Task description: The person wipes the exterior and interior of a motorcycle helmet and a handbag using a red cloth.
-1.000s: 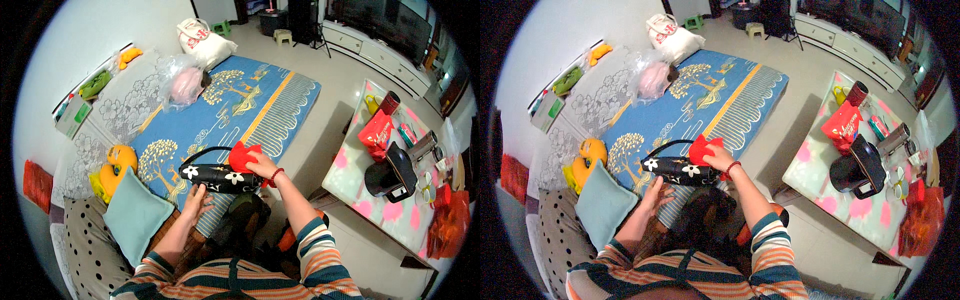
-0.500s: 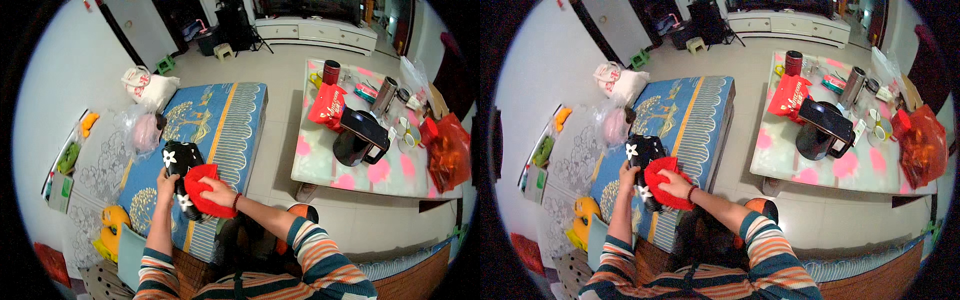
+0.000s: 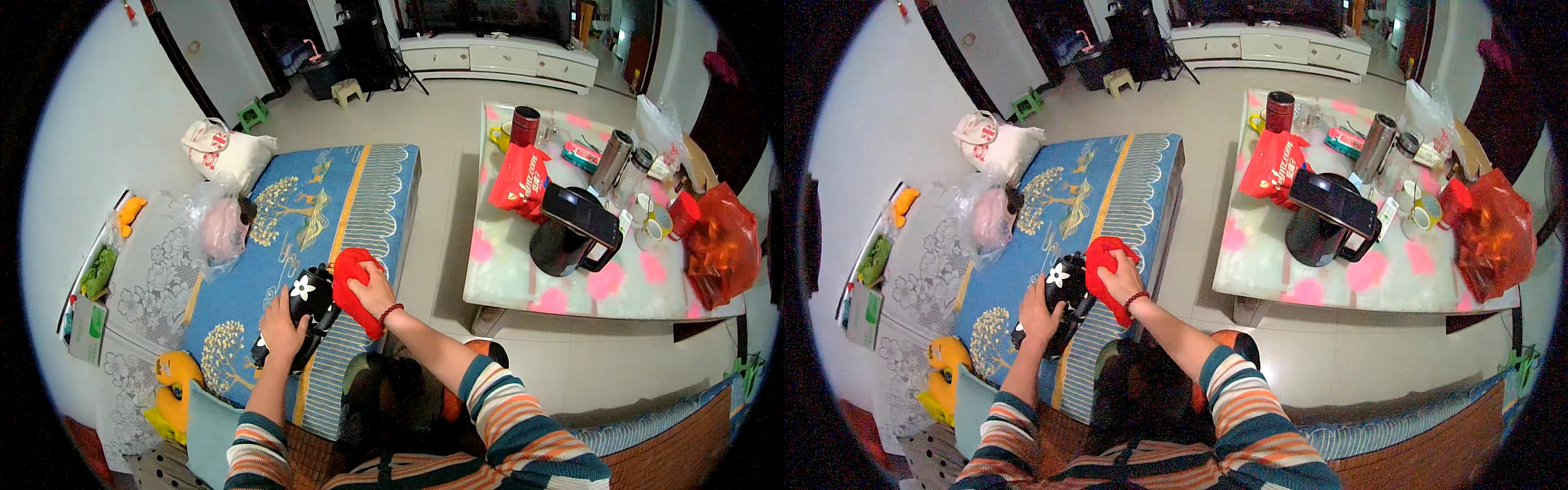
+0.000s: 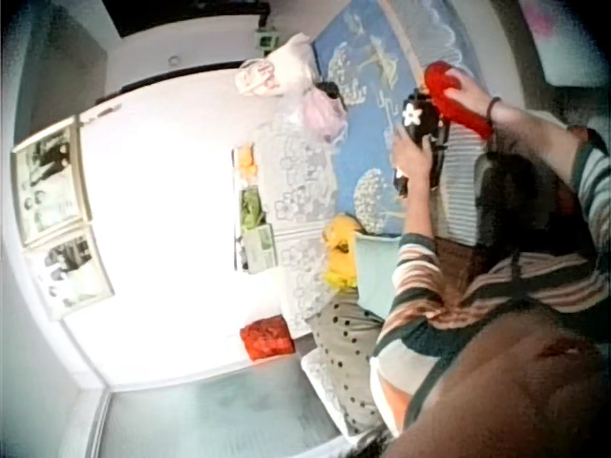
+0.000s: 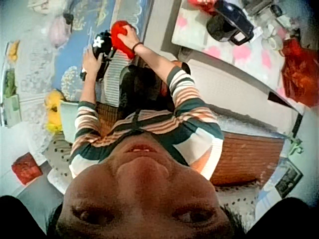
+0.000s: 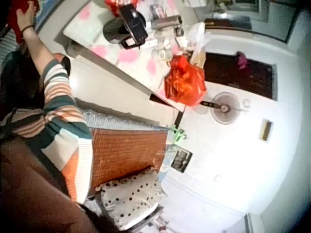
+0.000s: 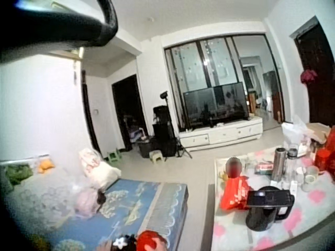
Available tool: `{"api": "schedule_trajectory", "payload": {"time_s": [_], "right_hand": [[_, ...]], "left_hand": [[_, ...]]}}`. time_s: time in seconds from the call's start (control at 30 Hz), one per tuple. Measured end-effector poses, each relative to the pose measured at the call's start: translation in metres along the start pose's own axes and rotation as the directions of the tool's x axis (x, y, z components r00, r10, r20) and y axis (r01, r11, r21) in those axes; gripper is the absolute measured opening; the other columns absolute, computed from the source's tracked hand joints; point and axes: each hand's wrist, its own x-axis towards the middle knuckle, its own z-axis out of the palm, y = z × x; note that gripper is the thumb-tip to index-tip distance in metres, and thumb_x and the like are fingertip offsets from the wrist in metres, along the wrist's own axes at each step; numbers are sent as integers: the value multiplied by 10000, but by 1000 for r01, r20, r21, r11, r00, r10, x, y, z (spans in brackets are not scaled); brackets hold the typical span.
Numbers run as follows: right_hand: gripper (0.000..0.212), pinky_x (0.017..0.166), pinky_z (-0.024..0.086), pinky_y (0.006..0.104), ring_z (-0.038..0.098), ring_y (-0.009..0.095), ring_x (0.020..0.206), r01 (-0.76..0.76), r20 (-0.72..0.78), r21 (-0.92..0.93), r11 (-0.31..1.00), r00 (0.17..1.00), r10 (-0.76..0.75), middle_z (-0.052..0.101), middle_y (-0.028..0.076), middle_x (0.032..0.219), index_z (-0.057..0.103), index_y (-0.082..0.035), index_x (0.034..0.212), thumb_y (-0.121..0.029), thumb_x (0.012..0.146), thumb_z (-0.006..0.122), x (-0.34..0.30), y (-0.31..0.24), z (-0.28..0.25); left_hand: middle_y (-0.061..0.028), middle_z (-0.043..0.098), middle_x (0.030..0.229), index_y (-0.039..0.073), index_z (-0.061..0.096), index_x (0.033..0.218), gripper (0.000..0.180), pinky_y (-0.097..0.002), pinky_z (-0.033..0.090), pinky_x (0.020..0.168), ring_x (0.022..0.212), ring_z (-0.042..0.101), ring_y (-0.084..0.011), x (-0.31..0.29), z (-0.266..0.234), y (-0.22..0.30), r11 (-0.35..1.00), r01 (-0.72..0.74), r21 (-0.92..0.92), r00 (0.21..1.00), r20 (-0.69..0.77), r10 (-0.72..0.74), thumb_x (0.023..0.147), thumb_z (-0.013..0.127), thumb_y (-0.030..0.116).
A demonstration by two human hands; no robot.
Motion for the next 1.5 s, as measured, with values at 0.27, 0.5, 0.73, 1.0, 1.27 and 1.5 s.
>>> {"api": "schedule_trajectory", "payload": {"time_s": [0.27, 0.5, 0.73, 1.0, 1.27, 1.5], "right_hand": [[465, 1034, 403, 423, 492, 401, 1213, 119, -88, -188, 975, 987, -137, 474, 250, 1339, 553, -30, 1211, -252, 816, 658, 2, -17, -7], [529, 949, 429, 449, 495, 360, 1169, 748, 466, -239, 619, 648, -603, 399, 192, 1444, 563, -120, 1228, -114, 713, 688, -56, -68, 28], [203, 806, 454, 438, 545, 298, 1030, 705, 477, -593, 389, 697, -536, 508, 104, 1323, 608, -149, 1020, -149, 833, 529, -5, -5, 23], [484, 992, 419, 496, 489, 413, 1186, 239, -189, -493, 836, 909, -372, 487, 230, 1308, 576, -135, 1215, -139, 739, 656, 31, -20, -24], [359, 897, 450, 476, 555, 356, 1088, 798, 525, -397, 454, 603, -601, 577, 187, 1235, 626, -107, 1111, -99, 753, 599, 11, -8, 37], [344, 909, 472, 447, 591, 383, 1053, -74, -133, -172, 982, 990, 51, 633, 208, 1081, 641, -46, 1081, -120, 746, 620, 77, 62, -37]], "left_hand": [[-166, 420, 1436, 144, 265, 1511, 839, -598, 296, 1051, 1275, 428, -354, -2, 9, 1, 994, 23, 107, 1000, 5, -24, 840, 644, 475], [-141, 540, 1321, 117, 471, 1356, 639, -518, 329, 1063, 1237, 490, -314, -3, 27, -9, 750, 134, -647, 991, 83, -105, 805, 684, 358], [-149, 522, 1333, 83, 421, 1398, 722, -484, 390, 1000, 1194, 500, -350, 1, 5, -2, 999, -44, 31, 998, 34, 43, 766, 723, 256], [-152, 467, 1372, 76, 295, 1482, 884, -499, 393, 966, 1166, 485, -357, -2, 10, -2, 999, 9, 33, 1000, -12, -8, 746, 736, 288], [-177, 553, 1240, 69, 421, 1370, 705, -489, 419, 959, 1102, 546, -371, -7, 28, -24, 984, -74, 164, 997, -26, 79, 792, 707, 354], [-179, 675, 1017, 74, 500, 1324, 764, -453, 533, 706, 831, 665, -364, 12, 13, -11, 987, 156, -34, 987, 32, -155, 748, 748, 510]]}}
